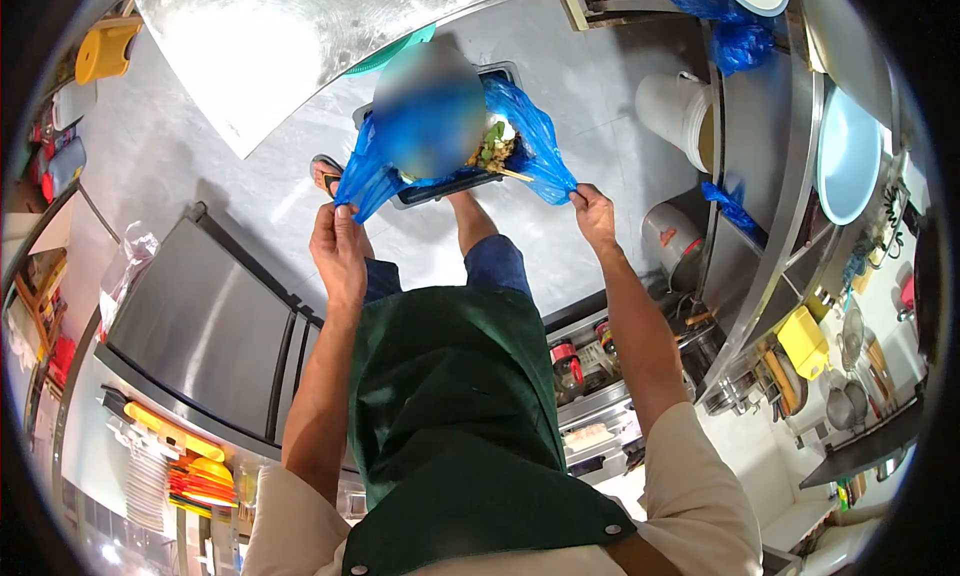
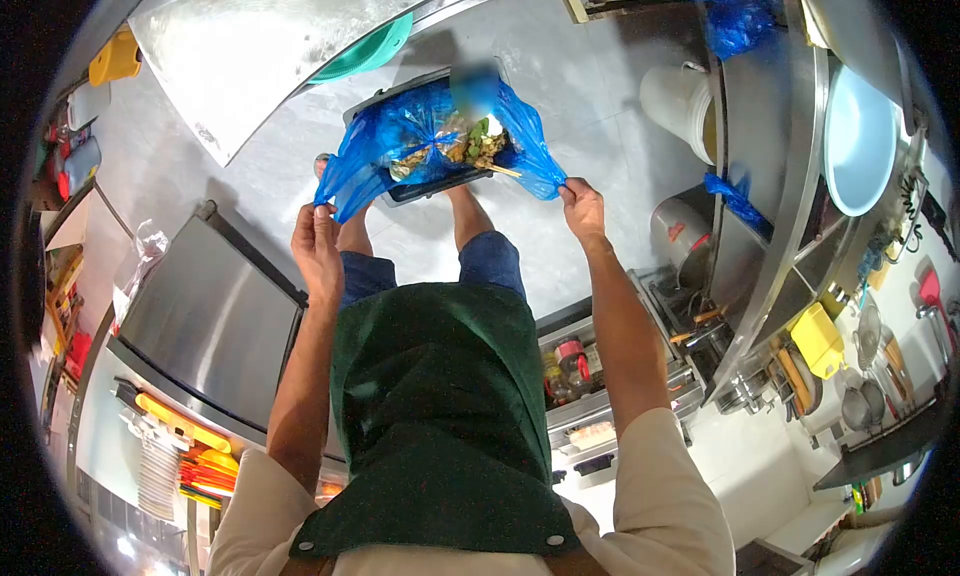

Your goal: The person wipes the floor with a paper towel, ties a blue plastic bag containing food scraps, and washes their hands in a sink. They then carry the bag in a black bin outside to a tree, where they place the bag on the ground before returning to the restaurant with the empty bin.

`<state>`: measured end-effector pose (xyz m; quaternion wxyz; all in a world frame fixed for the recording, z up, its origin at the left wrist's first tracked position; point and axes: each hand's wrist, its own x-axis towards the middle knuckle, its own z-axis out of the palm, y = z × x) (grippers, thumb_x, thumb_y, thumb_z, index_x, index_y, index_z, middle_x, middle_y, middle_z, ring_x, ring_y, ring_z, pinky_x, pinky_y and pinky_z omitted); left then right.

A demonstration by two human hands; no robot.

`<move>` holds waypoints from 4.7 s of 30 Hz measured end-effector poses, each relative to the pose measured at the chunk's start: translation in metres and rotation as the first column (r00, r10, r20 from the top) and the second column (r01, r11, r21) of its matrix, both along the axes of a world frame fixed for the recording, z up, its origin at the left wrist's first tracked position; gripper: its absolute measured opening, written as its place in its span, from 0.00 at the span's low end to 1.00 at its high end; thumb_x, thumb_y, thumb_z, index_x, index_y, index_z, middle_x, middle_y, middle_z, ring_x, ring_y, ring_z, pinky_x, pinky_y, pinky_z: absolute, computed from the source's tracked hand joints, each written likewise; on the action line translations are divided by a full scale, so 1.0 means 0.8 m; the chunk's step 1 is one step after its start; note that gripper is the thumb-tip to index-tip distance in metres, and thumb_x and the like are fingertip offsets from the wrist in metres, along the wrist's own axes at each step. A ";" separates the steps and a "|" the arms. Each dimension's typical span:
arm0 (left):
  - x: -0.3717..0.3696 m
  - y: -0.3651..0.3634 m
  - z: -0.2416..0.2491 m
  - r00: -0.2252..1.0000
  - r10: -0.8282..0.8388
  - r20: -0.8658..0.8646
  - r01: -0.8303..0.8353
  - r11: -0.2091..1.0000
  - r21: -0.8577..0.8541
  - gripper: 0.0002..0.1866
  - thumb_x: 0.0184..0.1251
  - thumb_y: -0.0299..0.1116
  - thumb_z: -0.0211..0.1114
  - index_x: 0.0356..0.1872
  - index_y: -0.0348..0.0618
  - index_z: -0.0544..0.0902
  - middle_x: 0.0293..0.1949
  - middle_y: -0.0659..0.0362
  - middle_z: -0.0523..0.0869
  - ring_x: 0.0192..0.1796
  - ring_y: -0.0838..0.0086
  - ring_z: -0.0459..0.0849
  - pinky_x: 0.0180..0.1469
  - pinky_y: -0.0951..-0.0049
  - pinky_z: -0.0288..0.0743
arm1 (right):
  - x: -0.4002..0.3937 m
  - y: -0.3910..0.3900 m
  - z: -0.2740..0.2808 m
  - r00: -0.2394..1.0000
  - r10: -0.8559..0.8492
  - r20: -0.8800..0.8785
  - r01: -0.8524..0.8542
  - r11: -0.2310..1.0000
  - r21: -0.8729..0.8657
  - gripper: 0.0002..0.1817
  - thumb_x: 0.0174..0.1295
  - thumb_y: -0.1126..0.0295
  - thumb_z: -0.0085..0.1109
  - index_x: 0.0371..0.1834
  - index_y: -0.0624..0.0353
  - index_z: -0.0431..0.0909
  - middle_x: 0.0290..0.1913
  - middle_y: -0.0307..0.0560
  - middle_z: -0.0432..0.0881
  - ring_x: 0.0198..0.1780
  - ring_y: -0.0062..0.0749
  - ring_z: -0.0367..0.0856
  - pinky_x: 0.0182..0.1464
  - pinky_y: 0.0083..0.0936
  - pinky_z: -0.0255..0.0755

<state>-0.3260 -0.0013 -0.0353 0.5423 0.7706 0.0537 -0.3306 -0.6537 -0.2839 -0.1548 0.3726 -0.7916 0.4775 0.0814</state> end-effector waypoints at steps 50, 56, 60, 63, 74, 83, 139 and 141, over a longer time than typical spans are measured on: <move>-0.098 -0.139 -0.054 0.741 -0.447 -0.502 0.329 0.892 -0.309 0.33 0.74 0.53 0.55 0.66 0.33 0.70 0.72 0.46 0.62 0.70 0.63 0.64 0.69 0.68 0.58 | 0.187 0.076 0.091 0.675 -0.734 -0.081 0.459 0.331 0.824 0.10 0.62 0.62 0.66 0.36 0.56 0.81 0.31 0.36 0.81 0.27 0.19 0.73 0.30 0.20 0.66; -0.041 -0.135 -0.033 0.504 -0.695 0.513 0.600 0.709 0.371 0.33 0.55 0.32 0.72 0.64 0.35 0.72 0.59 0.46 0.78 0.65 0.54 0.73 0.73 0.57 0.57 | 0.204 0.049 0.117 0.637 -0.762 -0.117 0.478 0.271 0.836 0.08 0.60 0.67 0.69 0.33 0.59 0.81 0.29 0.38 0.81 0.26 0.19 0.71 0.31 0.20 0.66; -0.043 -0.141 -0.104 0.259 -0.802 0.538 0.766 0.510 0.391 0.25 0.52 0.25 0.70 0.54 0.38 0.77 0.52 0.49 0.83 0.61 0.56 0.76 0.74 0.56 0.56 | 0.218 0.049 0.113 0.644 -0.758 -0.103 0.505 0.320 0.802 0.10 0.61 0.65 0.68 0.33 0.61 0.82 0.28 0.37 0.81 0.25 0.16 0.70 0.28 0.18 0.65; -0.037 -0.132 -0.138 0.490 -0.781 0.387 0.774 0.594 0.218 0.09 0.61 0.24 0.62 0.43 0.39 0.78 0.40 0.50 0.86 0.45 0.56 0.84 0.58 0.58 0.73 | 0.215 0.058 0.107 0.744 -0.667 -0.032 0.514 0.541 0.665 0.10 0.62 0.65 0.65 0.34 0.62 0.82 0.29 0.45 0.83 0.26 0.30 0.79 0.30 0.28 0.72; -0.033 -0.128 -0.155 0.412 -0.782 0.467 0.836 0.529 0.148 0.34 0.46 0.20 0.65 0.62 0.37 0.71 0.58 0.44 0.77 0.58 0.48 0.76 0.61 0.57 0.68 | 0.293 0.078 0.105 0.893 0.435 -0.116 -0.448 0.886 -0.121 0.10 0.57 0.70 0.59 0.36 0.63 0.84 0.43 0.57 0.84 0.47 0.52 0.82 0.47 0.47 0.76; -0.042 -0.150 -0.140 0.558 -0.719 0.416 0.712 0.671 0.206 0.14 0.66 0.35 0.61 0.50 0.43 0.84 0.40 0.52 0.87 0.41 0.57 0.81 0.44 0.59 0.67 | 0.299 -0.009 0.109 0.854 0.511 -0.103 -0.516 0.856 -0.028 0.14 0.54 0.68 0.64 0.44 0.57 0.85 0.51 0.55 0.83 0.56 0.50 0.79 0.56 0.41 0.76; -0.040 -0.109 -0.164 0.607 -0.624 0.492 0.458 0.781 0.425 0.05 0.56 0.30 0.63 0.29 0.40 0.78 0.30 0.51 0.79 0.37 0.53 0.77 0.40 0.56 0.72 | 0.259 0.011 0.004 0.979 0.131 -0.157 -0.154 0.977 -0.146 0.12 0.59 0.62 0.63 0.34 0.60 0.77 0.29 0.65 0.83 0.36 0.62 0.84 0.42 0.50 0.77; -0.050 -0.096 -0.179 0.695 -0.584 0.419 0.386 0.795 0.469 0.05 0.57 0.30 0.63 0.29 0.40 0.78 0.29 0.50 0.79 0.37 0.52 0.78 0.40 0.56 0.72 | 0.245 0.002 -0.020 0.984 0.051 -0.173 -0.085 0.977 -0.194 0.11 0.58 0.63 0.63 0.34 0.60 0.77 0.29 0.65 0.83 0.36 0.62 0.84 0.42 0.50 0.77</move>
